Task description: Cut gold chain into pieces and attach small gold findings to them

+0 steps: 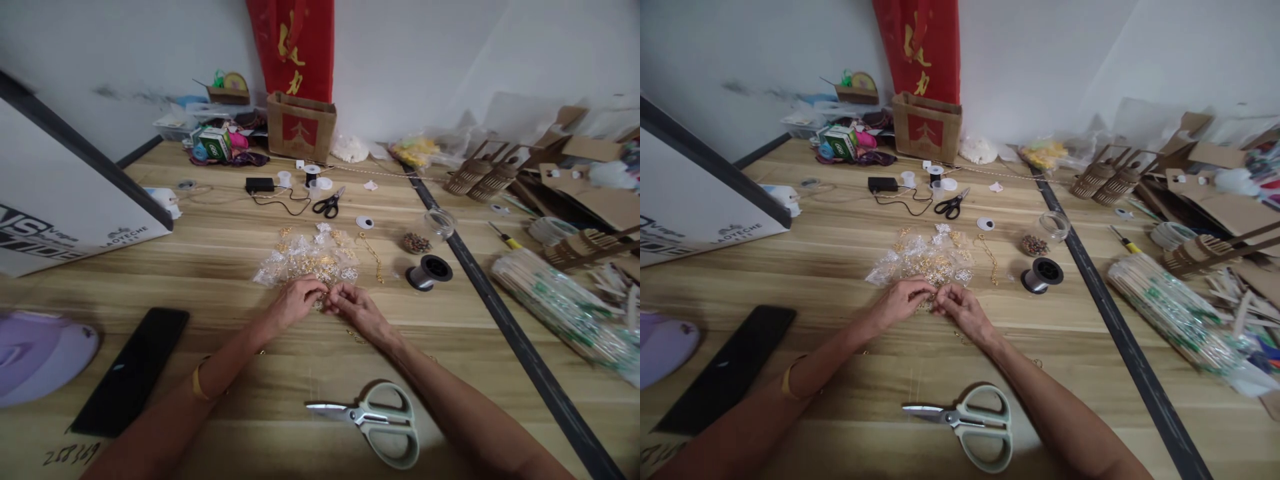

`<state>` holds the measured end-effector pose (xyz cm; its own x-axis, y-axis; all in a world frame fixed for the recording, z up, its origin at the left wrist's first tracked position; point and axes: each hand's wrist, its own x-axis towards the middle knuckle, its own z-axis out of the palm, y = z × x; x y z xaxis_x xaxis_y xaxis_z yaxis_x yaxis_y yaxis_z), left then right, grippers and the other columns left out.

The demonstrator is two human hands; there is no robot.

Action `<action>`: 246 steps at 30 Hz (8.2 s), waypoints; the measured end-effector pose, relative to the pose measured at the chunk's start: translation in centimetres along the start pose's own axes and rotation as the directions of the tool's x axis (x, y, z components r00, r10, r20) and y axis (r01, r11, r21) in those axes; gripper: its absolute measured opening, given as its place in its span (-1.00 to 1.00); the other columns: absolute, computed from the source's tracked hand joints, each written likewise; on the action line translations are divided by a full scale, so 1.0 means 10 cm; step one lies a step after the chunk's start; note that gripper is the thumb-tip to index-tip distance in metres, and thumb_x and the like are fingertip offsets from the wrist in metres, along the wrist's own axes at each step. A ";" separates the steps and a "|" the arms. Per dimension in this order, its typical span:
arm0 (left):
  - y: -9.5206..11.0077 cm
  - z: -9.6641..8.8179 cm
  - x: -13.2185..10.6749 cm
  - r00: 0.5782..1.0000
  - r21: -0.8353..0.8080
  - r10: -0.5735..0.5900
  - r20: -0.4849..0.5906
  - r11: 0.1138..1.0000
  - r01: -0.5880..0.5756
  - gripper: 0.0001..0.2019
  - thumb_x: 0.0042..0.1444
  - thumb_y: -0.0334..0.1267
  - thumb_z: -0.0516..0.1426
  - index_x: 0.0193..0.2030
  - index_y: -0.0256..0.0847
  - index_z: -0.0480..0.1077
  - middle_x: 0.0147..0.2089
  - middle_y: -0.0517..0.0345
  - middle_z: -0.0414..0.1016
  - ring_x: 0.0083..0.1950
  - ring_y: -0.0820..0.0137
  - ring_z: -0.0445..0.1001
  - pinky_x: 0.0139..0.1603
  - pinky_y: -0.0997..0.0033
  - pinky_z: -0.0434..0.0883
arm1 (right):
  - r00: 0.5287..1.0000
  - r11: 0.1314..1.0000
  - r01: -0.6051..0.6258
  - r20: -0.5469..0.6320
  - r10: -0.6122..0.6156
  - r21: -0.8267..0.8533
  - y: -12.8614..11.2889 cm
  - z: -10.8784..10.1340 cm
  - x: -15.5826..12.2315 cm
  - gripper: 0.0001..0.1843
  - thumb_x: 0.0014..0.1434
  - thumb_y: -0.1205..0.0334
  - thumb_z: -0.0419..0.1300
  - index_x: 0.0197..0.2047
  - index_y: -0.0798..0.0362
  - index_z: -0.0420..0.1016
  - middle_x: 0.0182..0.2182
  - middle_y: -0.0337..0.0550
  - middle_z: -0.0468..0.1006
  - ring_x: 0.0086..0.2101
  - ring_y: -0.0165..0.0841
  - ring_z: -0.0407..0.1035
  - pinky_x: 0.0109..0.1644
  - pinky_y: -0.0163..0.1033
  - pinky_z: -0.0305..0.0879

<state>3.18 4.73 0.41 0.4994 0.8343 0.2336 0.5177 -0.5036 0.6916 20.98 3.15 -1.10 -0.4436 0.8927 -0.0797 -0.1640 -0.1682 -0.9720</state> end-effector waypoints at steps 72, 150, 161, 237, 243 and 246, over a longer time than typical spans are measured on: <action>-0.13 -0.15 0.00 0.995 0.155 -0.098 0.023 0.984 0.093 -0.86 0.09 -0.42 0.11 -0.29 -0.23 0.51 -0.31 0.10 0.52 -0.26 0.39 0.44 -0.20 0.42 0.35 | 0.986 0.995 0.096 -0.136 -0.096 -0.004 0.02 -0.08 -0.04 -0.67 0.08 -0.04 0.22 -0.38 0.06 0.33 -0.56 -0.28 0.36 -0.58 -0.49 0.22 -0.51 -0.36 0.19; -0.22 -0.01 -0.06 0.986 0.319 0.155 -0.056 0.939 -0.129 -0.86 0.18 -0.37 0.05 -0.31 -0.22 0.44 -0.34 0.11 0.46 -0.27 0.36 0.40 -0.14 0.30 0.34 | 0.981 0.983 0.049 -0.191 -0.014 0.179 0.02 -0.16 0.03 -0.68 -0.08 0.13 0.37 -0.32 0.12 0.42 -0.52 -0.26 0.54 -0.54 -0.45 0.47 -0.47 -0.39 0.37; -0.20 -0.02 -0.05 0.986 0.307 0.146 -0.083 0.945 -0.115 -0.88 0.16 -0.40 0.08 -0.30 -0.24 0.45 -0.34 0.10 0.46 -0.26 0.36 0.39 -0.13 0.31 0.35 | 0.984 0.980 0.073 -0.175 -0.040 0.184 0.05 -0.16 0.02 -0.71 -0.06 0.14 0.36 -0.35 0.12 0.41 -0.52 -0.26 0.54 -0.56 -0.47 0.45 -0.50 -0.41 0.36; -0.30 -0.12 0.02 0.995 0.299 0.102 -0.011 0.950 -0.094 -0.89 0.13 -0.38 0.12 -0.38 -0.22 0.46 -0.39 0.13 0.42 -0.23 0.34 0.31 -0.15 0.33 0.29 | 0.997 0.987 0.049 -0.049 -0.057 -0.150 0.10 -0.05 -0.04 -0.74 0.14 0.05 0.18 -0.36 0.10 0.34 -0.56 -0.25 0.42 -0.56 -0.49 0.28 -0.48 -0.38 0.20; -0.29 -0.12 0.02 0.994 0.334 0.109 0.030 0.936 -0.113 -0.86 0.16 -0.39 0.09 -0.39 -0.23 0.44 -0.37 0.12 0.41 -0.21 0.32 0.29 -0.12 0.31 0.28 | 0.998 0.987 0.035 -0.049 -0.043 -0.155 0.08 -0.05 -0.05 -0.73 0.14 0.04 0.18 -0.35 0.10 0.34 -0.57 -0.26 0.41 -0.56 -0.49 0.27 -0.49 -0.39 0.18; -0.30 -0.12 0.03 0.995 0.343 0.102 0.018 0.934 -0.102 -0.82 0.19 -0.37 0.05 -0.40 -0.24 0.43 -0.38 0.11 0.39 -0.22 0.32 0.28 -0.12 0.29 0.29 | 0.998 0.987 0.037 -0.051 -0.045 -0.156 0.07 -0.05 -0.05 -0.72 0.14 0.03 0.18 -0.34 0.10 0.34 -0.57 -0.25 0.42 -0.56 -0.49 0.27 -0.48 -0.38 0.20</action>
<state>0.93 6.72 -0.75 0.5623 0.7743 0.2903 0.6708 -0.6324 0.3874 21.51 2.78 -1.89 -0.3905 0.9194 -0.0470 -0.0404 -0.0682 -0.9969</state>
